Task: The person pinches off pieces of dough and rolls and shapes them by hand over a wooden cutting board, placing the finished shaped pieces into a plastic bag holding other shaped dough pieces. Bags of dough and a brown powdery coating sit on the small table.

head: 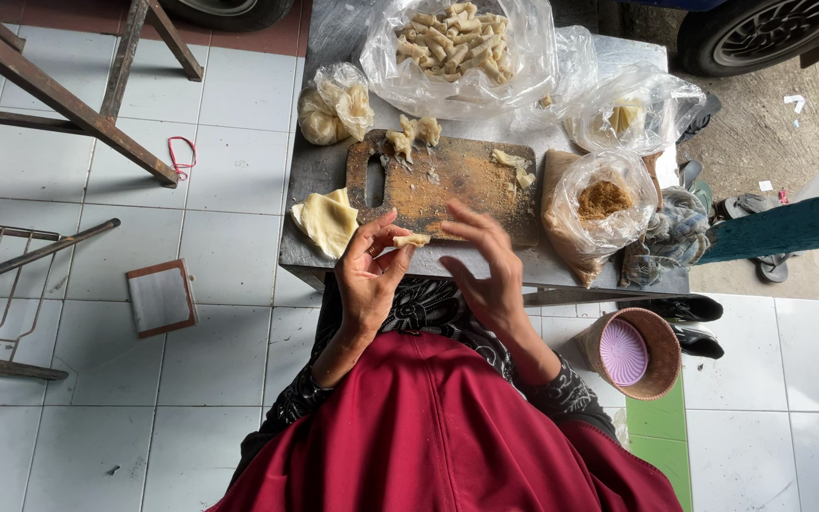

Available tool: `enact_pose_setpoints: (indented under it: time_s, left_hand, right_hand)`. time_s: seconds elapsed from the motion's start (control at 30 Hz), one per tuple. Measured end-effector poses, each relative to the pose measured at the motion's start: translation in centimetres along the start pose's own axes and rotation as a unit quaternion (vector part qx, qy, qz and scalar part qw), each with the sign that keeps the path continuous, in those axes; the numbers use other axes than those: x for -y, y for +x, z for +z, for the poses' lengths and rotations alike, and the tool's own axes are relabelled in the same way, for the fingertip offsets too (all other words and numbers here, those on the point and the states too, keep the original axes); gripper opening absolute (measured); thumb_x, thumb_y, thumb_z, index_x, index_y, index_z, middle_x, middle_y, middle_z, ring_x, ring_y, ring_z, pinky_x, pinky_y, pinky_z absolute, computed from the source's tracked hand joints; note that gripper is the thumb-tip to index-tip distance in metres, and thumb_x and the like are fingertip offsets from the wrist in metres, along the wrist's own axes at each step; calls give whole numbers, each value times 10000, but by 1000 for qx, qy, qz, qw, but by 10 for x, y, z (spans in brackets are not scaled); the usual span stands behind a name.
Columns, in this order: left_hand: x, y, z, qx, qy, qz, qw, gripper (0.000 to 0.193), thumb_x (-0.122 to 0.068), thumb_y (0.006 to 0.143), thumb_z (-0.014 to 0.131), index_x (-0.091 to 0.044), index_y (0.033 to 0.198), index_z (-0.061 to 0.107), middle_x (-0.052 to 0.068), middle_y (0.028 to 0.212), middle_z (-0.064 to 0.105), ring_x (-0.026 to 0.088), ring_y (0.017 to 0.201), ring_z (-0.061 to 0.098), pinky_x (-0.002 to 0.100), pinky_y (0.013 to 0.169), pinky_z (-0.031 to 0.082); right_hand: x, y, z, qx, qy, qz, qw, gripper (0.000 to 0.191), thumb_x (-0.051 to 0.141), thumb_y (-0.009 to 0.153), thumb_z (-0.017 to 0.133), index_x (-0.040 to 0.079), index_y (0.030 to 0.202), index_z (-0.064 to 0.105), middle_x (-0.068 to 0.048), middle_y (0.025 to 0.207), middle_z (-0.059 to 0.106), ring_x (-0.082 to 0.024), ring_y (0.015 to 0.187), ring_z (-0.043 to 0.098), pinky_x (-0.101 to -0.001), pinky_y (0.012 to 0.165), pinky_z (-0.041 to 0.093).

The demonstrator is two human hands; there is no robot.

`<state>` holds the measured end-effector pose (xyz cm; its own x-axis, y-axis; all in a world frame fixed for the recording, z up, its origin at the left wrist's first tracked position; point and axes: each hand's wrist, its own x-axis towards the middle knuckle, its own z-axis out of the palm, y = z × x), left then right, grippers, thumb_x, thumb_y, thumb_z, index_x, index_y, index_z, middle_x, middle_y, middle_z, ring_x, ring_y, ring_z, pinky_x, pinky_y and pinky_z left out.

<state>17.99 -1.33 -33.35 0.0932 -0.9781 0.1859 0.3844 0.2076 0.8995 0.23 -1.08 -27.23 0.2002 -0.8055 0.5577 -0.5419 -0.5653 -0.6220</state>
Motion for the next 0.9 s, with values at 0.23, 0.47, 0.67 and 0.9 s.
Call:
enact_pose_setpoints:
  time_s: [0.23, 0.47, 0.67, 0.9]
  left_hand:
    - [7, 1, 9, 14, -30, -27, 999, 512, 43, 946, 706, -6, 1424, 529, 73, 1168, 638, 132, 1069, 670, 272, 951, 579]
    - [0, 21, 4, 6, -35, -26, 999, 508, 40, 928, 729, 8, 1399, 544, 88, 1154, 632, 147, 1044, 670, 288, 957, 591]
    - [-38, 51, -49, -28, 5, 75, 997, 459, 26, 955, 716, 2, 1385, 558, 104, 1224, 652, 175, 1072, 707, 311, 918, 630]
    - [-99, 116, -186, -176, 457, 164, 856, 349, -90, 951, 801, -102, 1264, 647, 81, 1259, 629, 296, 1170, 640, 411, 1018, 544]
  right_hand:
    - [-15, 0, 24, 13, 298, 185, 936, 616, -8, 907, 758, 66, 1455, 486, -146, 1184, 754, -204, 1110, 736, -313, 931, 617]
    - [-26, 45, 24, 52, 447, 319, 835, 465, 46, 918, 731, 59, 1366, 608, -141, 1108, 763, -167, 980, 736, -284, 806, 614]
    - [-25, 138, -8, 37, 349, 321, 880, 336, 113, 975, 669, 90, 1309, 641, -107, 1082, 768, -171, 928, 753, -289, 705, 618]
    - [-105, 301, 55, 23, 168, 184, 968, 265, 148, 1056, 701, 88, 1313, 672, -117, 1108, 784, -171, 976, 763, -294, 748, 640]
